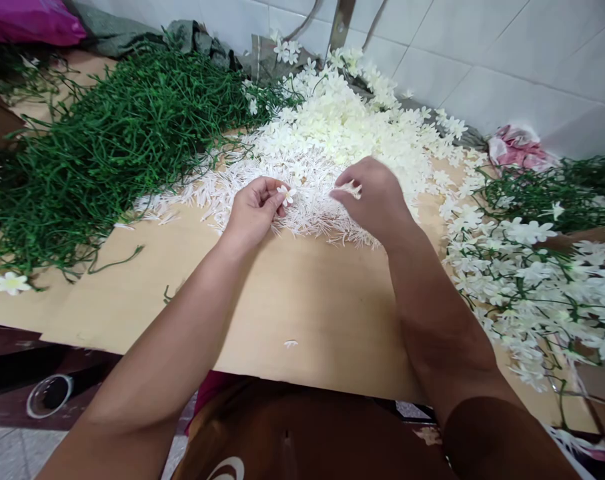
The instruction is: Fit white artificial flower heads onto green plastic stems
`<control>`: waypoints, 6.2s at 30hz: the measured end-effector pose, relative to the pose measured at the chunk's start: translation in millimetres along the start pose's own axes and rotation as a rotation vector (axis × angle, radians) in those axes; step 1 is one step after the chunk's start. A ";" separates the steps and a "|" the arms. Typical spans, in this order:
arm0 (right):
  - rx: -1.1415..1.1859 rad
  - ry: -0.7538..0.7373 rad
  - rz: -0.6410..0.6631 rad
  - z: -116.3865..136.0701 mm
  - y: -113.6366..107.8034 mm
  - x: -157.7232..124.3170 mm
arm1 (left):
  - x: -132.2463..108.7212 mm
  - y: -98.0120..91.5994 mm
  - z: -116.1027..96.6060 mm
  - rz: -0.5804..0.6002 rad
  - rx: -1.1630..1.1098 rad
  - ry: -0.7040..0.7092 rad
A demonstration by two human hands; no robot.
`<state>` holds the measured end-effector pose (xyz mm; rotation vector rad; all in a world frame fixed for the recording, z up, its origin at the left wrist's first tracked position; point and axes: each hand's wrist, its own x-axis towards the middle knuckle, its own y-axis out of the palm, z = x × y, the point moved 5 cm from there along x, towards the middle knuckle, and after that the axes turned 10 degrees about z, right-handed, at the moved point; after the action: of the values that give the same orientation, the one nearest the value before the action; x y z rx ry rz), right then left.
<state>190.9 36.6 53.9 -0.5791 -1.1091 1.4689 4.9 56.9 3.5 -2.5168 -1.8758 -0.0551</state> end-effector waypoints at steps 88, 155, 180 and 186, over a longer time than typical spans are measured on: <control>0.194 -0.502 -0.361 43.4 38.8 -16.6 | -10.3 15.4 8.9 0.198 -0.558 -0.204; 0.553 -0.222 -0.049 30.0 47.0 -2.0 | -11.1 15.1 12.2 0.177 -0.450 -0.227; 0.592 -0.289 -0.008 34.6 37.8 -2.9 | -9.2 12.8 7.2 0.189 -0.316 -0.161; 0.742 -0.185 0.109 33.2 39.4 -0.5 | -11.0 13.8 2.1 0.209 -0.277 -0.080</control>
<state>144.1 29.6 33.8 0.0209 -0.5929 1.9078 15.1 42.4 1.4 -2.9259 -1.7261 -0.2332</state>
